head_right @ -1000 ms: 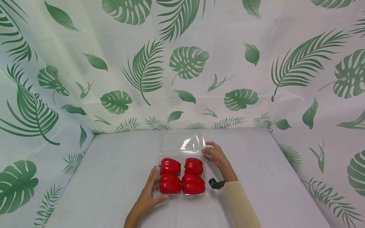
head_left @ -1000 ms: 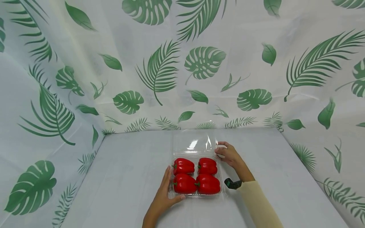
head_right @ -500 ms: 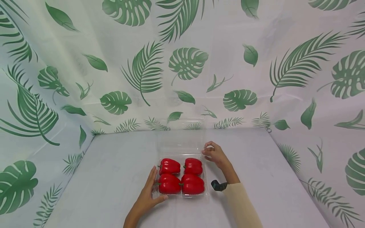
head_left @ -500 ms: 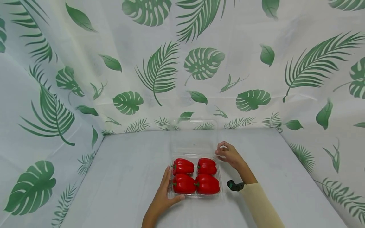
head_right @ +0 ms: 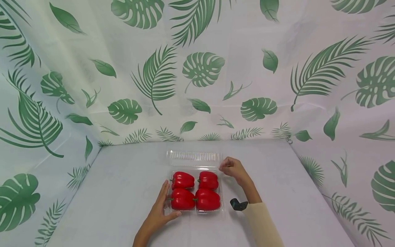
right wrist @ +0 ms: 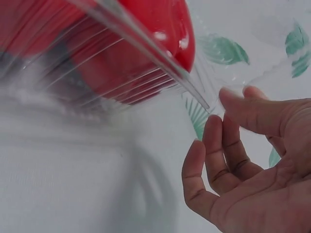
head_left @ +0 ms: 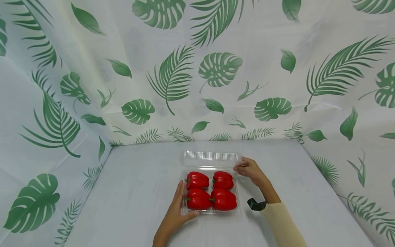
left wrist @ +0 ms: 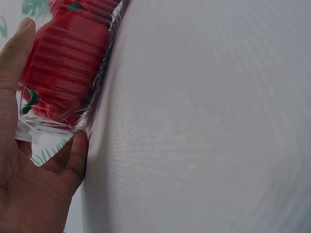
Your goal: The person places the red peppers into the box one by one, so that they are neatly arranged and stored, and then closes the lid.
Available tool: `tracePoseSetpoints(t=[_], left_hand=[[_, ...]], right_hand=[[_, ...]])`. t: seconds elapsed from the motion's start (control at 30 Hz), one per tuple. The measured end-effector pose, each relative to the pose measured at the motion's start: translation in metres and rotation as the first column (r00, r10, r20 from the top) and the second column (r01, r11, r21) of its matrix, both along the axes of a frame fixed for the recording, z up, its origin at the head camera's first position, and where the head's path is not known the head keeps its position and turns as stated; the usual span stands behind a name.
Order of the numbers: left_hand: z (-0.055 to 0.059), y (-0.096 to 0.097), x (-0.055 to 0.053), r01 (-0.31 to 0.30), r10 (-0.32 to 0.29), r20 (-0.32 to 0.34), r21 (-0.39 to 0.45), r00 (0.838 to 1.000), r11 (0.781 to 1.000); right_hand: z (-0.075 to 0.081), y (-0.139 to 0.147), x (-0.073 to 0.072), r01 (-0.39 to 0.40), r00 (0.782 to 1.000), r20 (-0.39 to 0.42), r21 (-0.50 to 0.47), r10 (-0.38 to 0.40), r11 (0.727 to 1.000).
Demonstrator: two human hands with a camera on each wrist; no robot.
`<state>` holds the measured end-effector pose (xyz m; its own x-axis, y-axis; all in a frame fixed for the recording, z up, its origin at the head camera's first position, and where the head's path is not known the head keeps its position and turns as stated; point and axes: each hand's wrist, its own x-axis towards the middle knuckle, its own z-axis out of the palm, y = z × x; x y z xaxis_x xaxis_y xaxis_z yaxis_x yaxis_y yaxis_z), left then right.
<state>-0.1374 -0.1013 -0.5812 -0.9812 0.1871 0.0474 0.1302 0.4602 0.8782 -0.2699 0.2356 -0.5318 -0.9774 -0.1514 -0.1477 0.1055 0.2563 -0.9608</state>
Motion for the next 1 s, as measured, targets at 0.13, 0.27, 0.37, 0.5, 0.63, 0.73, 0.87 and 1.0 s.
tracePoseSetpoints(t=[0.13, 0.27, 0.37, 0.5, 0.63, 0.73, 0.87, 1.0], left_hand=[[-0.001, -0.001, 0.002, -0.015, 0.014, 0.056, 0.02, 0.998, 1.0], [-0.001, -0.002, 0.004, -0.027, 0.024, 0.088, 0.034, 0.996, 0.999], [0.0, -0.003, 0.003, -0.017, 0.014, 0.063, 0.034, 0.998, 0.999], [0.0, -0.007, 0.002, 0.029, -0.031, 0.024, 0.097, 0.999, 0.995], [-0.003, -0.011, 0.003, 0.064, -0.062, -0.018, 0.13, 0.998, 0.989], [-0.005, -0.013, 0.003, 0.077, -0.071, -0.049, 0.135, 0.996, 0.988], [-0.006, -0.014, 0.002, 0.081, -0.073, -0.07, 0.125, 0.995, 0.989], [-0.005, -0.013, 0.002, 0.052, -0.049, -0.026, 0.107, 0.998, 0.993]], right_hand=[[-0.002, 0.001, 0.004, -0.004, 0.999, -0.037, 0.043, 0.006, 0.999], [-0.004, -0.001, 0.009, -0.007, 1.0, -0.03, 0.064, 0.009, 0.998], [-0.006, -0.001, 0.011, 0.0, 0.999, -0.032, 0.071, 0.002, 0.997], [-0.007, 0.0, 0.016, -0.005, 0.998, -0.061, 0.072, 0.009, 0.997], [0.007, -0.004, 0.029, -0.035, 0.995, -0.086, 0.091, 0.043, 0.995], [0.006, -0.004, 0.032, -0.04, 0.994, -0.093, 0.103, 0.05, 0.994], [-0.012, 0.0, 0.03, -0.034, 0.993, -0.109, 0.102, 0.045, 0.994], [-0.016, -0.002, 0.04, -0.018, 0.993, -0.114, 0.101, 0.029, 0.995]])
